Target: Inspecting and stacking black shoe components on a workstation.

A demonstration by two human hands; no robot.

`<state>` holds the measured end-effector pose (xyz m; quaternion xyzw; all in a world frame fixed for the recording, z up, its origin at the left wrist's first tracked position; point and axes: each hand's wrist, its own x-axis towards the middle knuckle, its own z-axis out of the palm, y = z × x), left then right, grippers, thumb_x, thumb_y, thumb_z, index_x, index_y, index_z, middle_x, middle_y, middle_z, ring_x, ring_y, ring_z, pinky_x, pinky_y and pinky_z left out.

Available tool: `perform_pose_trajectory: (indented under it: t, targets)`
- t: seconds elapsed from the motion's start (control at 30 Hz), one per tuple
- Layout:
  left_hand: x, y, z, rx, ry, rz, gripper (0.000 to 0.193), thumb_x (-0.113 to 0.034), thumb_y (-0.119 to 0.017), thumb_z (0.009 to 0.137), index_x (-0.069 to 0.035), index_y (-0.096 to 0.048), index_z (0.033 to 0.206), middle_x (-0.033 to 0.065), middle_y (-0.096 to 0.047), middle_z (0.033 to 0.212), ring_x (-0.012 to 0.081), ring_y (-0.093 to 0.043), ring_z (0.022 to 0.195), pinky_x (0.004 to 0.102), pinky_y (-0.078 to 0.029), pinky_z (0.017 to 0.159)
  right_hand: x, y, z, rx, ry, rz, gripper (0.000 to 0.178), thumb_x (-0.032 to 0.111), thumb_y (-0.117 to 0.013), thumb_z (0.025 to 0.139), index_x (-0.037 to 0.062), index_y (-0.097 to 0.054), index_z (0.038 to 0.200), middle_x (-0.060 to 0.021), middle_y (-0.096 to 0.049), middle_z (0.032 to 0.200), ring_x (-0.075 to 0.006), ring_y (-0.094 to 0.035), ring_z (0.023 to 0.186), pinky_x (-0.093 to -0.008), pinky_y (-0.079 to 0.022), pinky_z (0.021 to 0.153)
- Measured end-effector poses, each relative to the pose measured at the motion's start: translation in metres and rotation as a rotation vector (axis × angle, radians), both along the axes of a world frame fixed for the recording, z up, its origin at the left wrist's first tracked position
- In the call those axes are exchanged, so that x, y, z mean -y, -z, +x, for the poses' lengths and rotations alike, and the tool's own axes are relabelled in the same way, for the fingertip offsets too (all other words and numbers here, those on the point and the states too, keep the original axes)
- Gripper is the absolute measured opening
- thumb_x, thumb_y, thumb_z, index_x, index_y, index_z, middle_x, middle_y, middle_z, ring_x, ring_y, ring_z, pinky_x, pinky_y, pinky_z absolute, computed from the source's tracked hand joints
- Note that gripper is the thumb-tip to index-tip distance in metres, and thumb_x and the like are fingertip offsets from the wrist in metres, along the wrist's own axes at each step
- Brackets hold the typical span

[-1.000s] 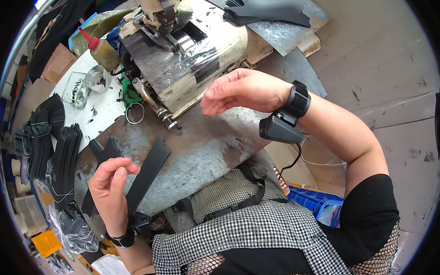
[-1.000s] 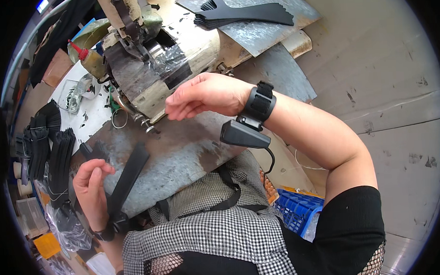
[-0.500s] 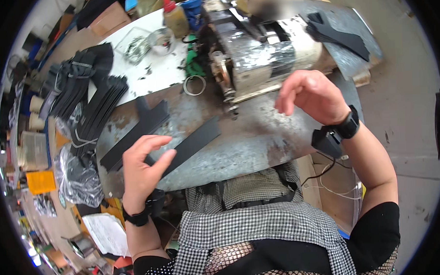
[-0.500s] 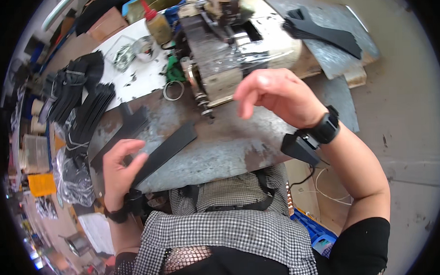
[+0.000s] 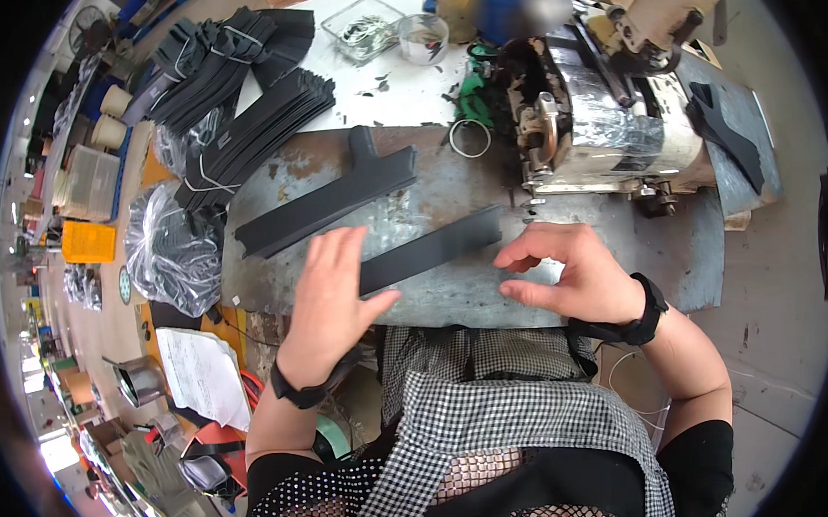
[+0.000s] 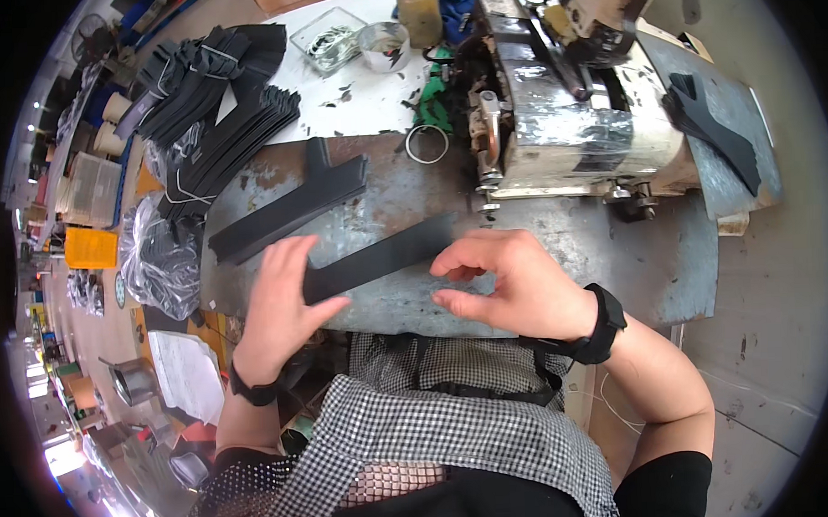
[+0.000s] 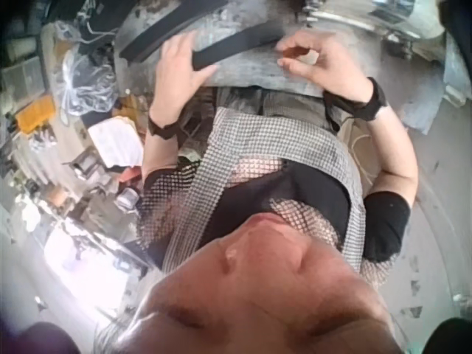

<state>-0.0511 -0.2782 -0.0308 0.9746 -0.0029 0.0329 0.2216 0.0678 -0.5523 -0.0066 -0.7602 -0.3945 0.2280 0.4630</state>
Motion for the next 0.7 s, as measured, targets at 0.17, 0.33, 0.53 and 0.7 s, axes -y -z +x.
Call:
perform_pose_trajectory:
  t: [0.17,0.33,0.53,0.7]
  targets:
    - [-0.02,0.003,-0.031,-0.122,-0.104,0.114,0.068,-0.016,-0.086,0.064,0.005,-0.056,0.121,0.0175,-0.056,0.119,0.0349,-0.053,0.112,0.0413,-0.047,0.096,-0.043,0.016,-0.005,0.348,-0.102,-0.067,0.047,0.013,-0.081,0.069,0.0001,-0.064,0.111,-0.0125,-0.063,0.102,-0.0302,-0.062,0.092,-0.0378,-0.052,0.081]
    - [-0.022,0.018,-0.034,-0.097,-0.096,0.08,0.051,-0.014,-0.083,0.066,0.004,-0.062,0.11,0.0146,-0.059,0.108,0.0337,-0.058,0.103,0.0411,-0.05,0.088,-0.11,0.046,-0.022,0.629,-0.226,-0.154,0.05,0.017,-0.08,0.065,-0.001,-0.061,0.108,-0.0113,-0.057,0.1,-0.029,-0.056,0.096,-0.0377,-0.049,0.086]
    - [-0.026,0.022,-0.031,-0.099,-0.057,0.12,0.045,-0.019,-0.08,0.065,0.001,-0.064,0.102,0.0134,-0.06,0.1,0.032,-0.06,0.098,0.0411,-0.052,0.085,-0.138,0.063,-0.032,0.68,-0.259,-0.298,0.039,0.017,-0.081,0.065,0.0021,-0.061,0.096,-0.0117,-0.057,0.097,-0.0288,-0.056,0.096,-0.0375,-0.048,0.085]
    - [-0.027,0.026,-0.023,-0.151,-0.02,0.116,0.046,-0.021,-0.08,0.063,0.003,-0.063,0.097,0.0154,-0.06,0.096,0.0344,-0.06,0.095,0.0435,-0.051,0.083,-0.133,0.06,-0.026,0.652,-0.312,-0.303,0.035,0.02,-0.079,0.068,0.0013,-0.064,0.093,-0.0124,-0.062,0.095,-0.0289,-0.061,0.096,-0.0369,-0.05,0.086]
